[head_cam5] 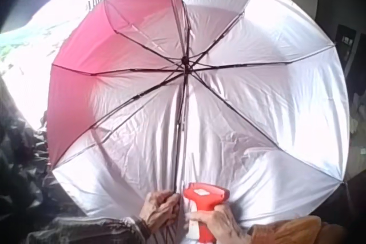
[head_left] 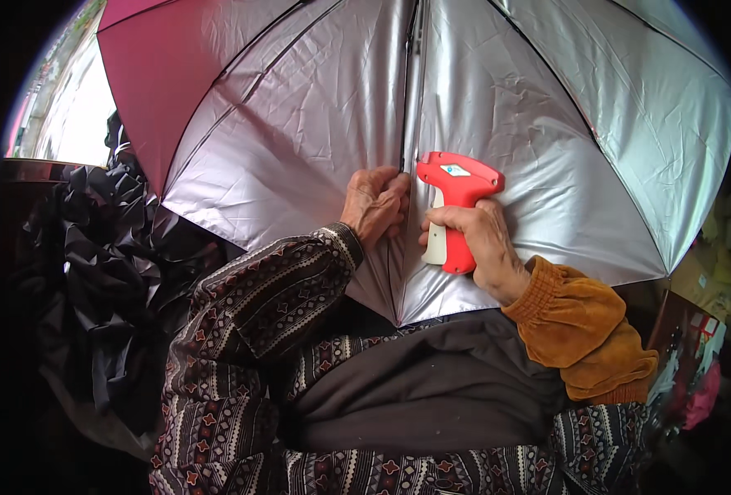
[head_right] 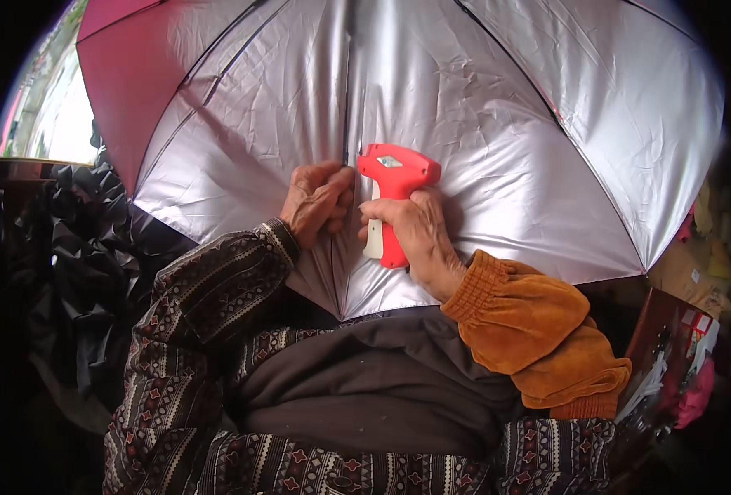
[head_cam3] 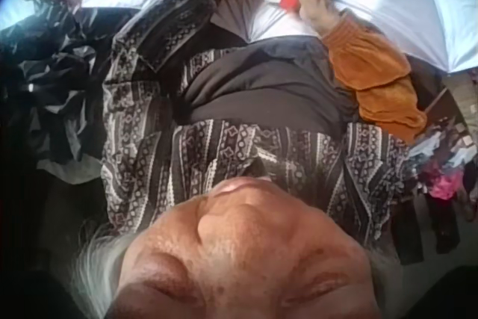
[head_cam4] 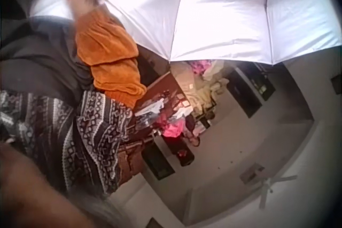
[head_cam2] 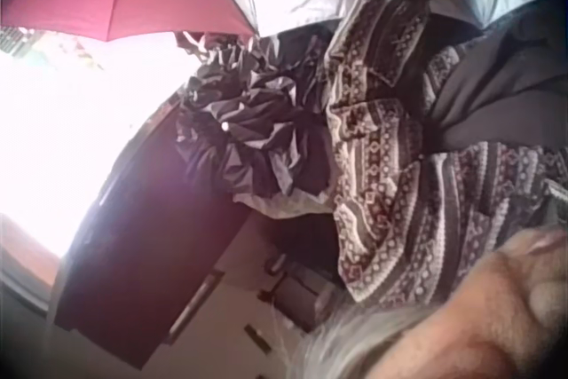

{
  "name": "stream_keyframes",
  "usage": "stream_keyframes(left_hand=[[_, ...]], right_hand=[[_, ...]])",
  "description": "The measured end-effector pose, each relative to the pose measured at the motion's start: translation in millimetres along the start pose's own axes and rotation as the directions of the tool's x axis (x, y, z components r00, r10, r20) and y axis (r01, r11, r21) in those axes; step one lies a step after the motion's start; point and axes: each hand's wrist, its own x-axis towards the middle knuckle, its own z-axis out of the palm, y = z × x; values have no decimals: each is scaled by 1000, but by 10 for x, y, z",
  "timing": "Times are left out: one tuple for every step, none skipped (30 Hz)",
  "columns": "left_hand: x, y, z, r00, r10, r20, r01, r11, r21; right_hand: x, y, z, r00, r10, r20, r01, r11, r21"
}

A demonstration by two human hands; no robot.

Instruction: The person is using a hot glue gun to attach the umbrella frame to the fabric.

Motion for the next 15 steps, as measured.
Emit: stream_keyframes(left_hand=[[-3,17,15,1000,-14,-21,14,1000,16],[0,19,8,1000,-15,-15,15,1000,12],[-4,15,3,1000,-16,-15,16,1000,8],[-9,14,3,1000,-17,-15,17,1000,3],[-18,28,12,1000,-21,-19,21,1000,4],[-21,47,23,1000,-26,-17,26,1000,6],[-25,59,34,999,-30,-15,30,999,9],[-32,58,37,999,-39,-14,40,999,19],[-37,72,37,999,-45,-12,45,999,29],[-38,83,37,999,-50,-11,51,998,39],[-32,94,38,999,-51,-14,51,997,49],[-32,93,40,998,-54,-15,54,997,59],[-34,94,43,998,-56,-16,57,996,68],[-41,94,48,999,-49,-16,50,996,76],[-49,95,51,999,-39,-18,40,995,87]], right_hand=[[-48,-30,41,1000,26,3,-26,998,57],[-86,-72,111,989,141,-33,-132,972,192],[-89,-79,133,984,174,-27,-163,959,232],[-90,-80,144,978,206,-21,-193,943,271],[-87,-77,144,971,239,-14,-223,924,309],[-57,-43,117,967,254,24,-245,895,372],[-30,-12,88,958,278,64,-278,862,423],[-6,16,59,949,298,106,-312,825,471],[7,19,41,938,313,147,-343,786,515],[-1,-13,41,938,313,151,-340,737,584],[13,-13,27,937,302,174,-344,716,608],[25,0,15,936,292,195,-347,693,632],[29,7,6,935,281,216,-352,669,655],[25,6,5,934,287,214,-355,666,656],[34,6,5,933,290,214,-357,662,658]])
